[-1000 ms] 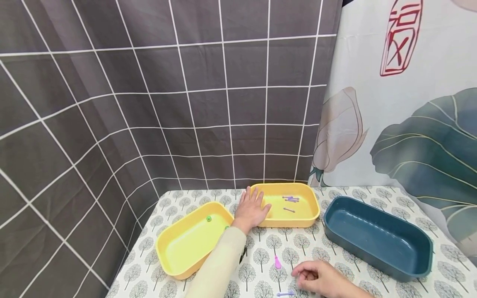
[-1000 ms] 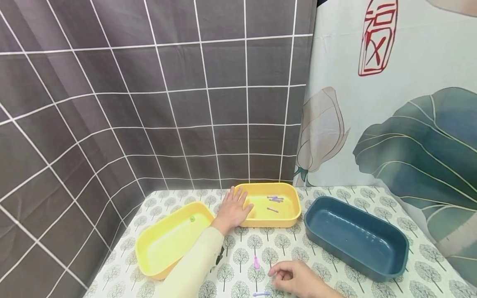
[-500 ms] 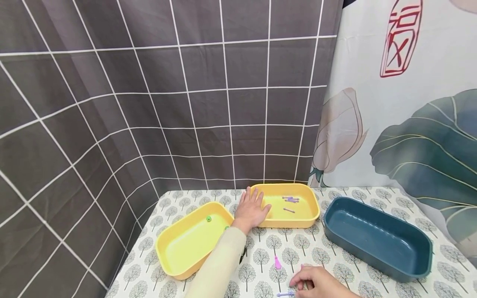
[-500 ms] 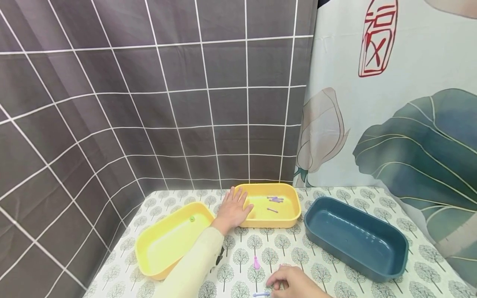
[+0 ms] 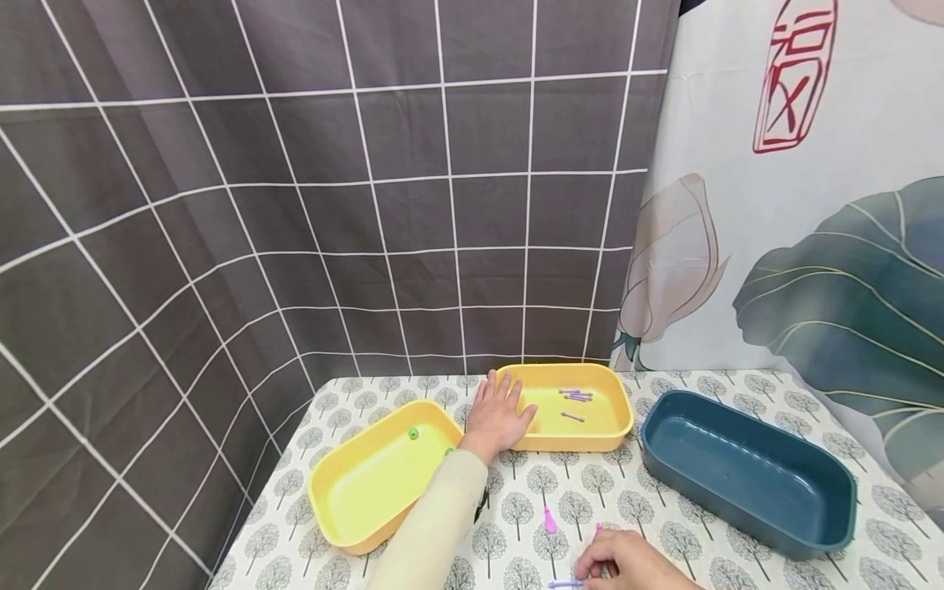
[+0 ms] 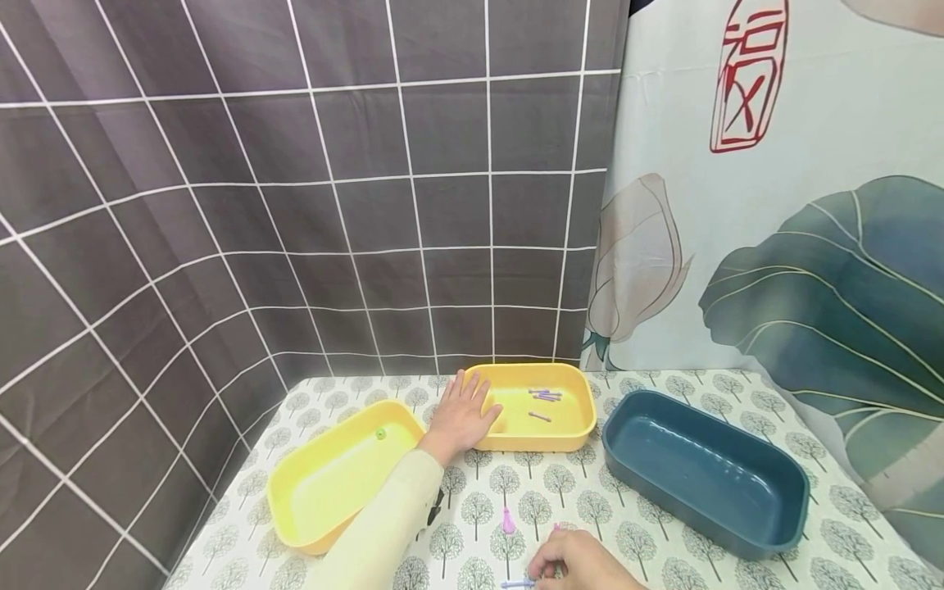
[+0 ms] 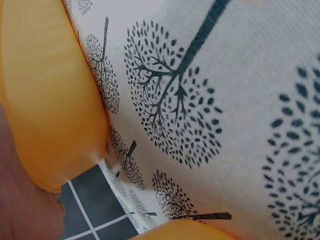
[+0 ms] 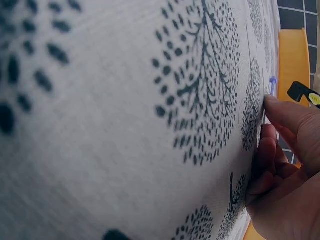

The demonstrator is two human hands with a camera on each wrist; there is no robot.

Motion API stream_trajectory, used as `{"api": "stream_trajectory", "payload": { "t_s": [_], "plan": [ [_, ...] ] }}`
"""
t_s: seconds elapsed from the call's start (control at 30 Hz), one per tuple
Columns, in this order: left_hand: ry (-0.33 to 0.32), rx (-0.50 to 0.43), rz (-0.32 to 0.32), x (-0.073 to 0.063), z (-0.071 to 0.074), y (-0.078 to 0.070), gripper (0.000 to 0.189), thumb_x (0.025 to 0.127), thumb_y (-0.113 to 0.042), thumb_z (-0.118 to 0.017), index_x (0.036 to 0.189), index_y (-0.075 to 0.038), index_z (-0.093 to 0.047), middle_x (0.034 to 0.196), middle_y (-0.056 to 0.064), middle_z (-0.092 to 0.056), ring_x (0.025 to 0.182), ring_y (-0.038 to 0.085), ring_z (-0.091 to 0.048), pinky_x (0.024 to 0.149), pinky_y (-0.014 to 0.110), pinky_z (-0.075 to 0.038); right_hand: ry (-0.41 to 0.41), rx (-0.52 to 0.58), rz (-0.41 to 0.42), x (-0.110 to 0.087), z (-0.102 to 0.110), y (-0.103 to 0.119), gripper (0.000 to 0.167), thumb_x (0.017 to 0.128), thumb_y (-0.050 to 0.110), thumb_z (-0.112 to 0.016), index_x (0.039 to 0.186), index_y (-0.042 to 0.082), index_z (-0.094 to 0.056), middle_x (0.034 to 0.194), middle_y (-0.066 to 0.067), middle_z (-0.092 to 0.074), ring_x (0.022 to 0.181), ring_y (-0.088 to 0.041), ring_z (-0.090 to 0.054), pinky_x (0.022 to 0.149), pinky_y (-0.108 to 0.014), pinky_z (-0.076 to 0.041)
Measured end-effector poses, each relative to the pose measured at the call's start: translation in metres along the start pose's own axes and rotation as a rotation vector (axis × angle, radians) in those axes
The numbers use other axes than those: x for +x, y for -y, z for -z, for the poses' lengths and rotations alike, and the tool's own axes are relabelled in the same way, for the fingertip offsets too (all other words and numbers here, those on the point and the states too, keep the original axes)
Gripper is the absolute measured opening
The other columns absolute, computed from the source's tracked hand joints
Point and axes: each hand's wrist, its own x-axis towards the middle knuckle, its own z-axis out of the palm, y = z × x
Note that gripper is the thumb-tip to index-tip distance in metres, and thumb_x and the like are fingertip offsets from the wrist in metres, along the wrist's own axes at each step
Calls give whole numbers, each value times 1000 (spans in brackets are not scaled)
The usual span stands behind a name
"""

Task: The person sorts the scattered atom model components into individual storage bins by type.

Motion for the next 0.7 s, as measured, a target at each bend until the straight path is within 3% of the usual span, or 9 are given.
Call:
{"api": "stream_trajectory", "payload": {
  "t_s": [0.27,0.53,0.7],
  "plan": [
    [1,5,-1,-1,0,0,66,107,-55,-29,161,-17,-30,170,5,-17,157,34,-7,127,46,-8,23,12,-19,1,-2,2,10,84,8,-76,88,16,-76,78,23,-54,70,11,-45,56,-14,-43],
    [-4,2,0,-1,-1,0,66,106,-56,-29,161,-17,-31,170,4,-18,157,34,-7,127,46,-8,1,-67,70,3,-7,1,13,82,5,-75,87,17,-75,75,20,-55,71,13,-44,57,-12,-42],
    [-11,8,-1,0,-1,-1,66,106,-55,-30,160,-17,-31,169,5,-18,157,34,-8,127,46,-10,35,33,-51,4,-5,9,14,83,4,-72,83,17,-70,74,24,-52,68,11,-46,57,-15,-43]
  ]
}}
